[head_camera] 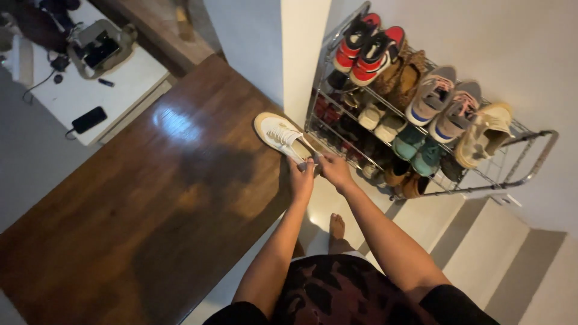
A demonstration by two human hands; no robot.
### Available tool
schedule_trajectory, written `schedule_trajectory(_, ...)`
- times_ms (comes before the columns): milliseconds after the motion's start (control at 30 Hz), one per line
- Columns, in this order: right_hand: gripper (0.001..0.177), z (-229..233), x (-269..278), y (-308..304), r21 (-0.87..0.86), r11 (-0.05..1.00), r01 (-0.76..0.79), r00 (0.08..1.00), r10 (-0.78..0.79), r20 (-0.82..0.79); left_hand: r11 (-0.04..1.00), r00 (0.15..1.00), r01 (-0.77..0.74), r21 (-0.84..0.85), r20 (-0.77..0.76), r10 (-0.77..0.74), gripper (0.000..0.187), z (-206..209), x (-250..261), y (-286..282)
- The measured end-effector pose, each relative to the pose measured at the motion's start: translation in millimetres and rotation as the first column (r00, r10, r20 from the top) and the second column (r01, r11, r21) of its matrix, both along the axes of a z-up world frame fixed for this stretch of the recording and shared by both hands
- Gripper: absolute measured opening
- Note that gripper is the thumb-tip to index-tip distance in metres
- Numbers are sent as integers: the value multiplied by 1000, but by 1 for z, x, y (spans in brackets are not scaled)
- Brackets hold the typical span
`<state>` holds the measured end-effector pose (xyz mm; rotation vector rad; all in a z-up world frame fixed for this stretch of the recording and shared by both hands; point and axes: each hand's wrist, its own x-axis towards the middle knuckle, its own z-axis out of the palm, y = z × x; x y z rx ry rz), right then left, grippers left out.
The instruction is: The person picks up pairs of shoes from a wooden table and places them onto a metal shoe rack. They handle several pairs including white sneakers, grey sneakers, leopard-print flats, and red-and-black sneakers, arranging them on the rack's shelves.
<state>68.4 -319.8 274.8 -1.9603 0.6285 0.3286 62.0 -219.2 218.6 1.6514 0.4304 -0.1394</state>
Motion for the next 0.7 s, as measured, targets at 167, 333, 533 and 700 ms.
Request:
schedule_trajectory(167,46,-38,18,2,-36,991,-126,992,127,10,993,984,-53,-103,-178,34,89,-19,6,14)
schedule_trajectory(333,51,-51,21,12,-85,970,-228,974,226,-33,990,977,-83,-116,-205,58,92,3,2,23)
schedule_trajectory(533,50,-42,18,23,-127,949,-287,957,289,-9,998,989,-59,9,-138,60,92,-37,-1,25)
schedule_trajectory(700,46,-52,18,23,-193,933,-303,952,305,-20,1000,985,-27,-14,-168,24,93,-41,-3,31)
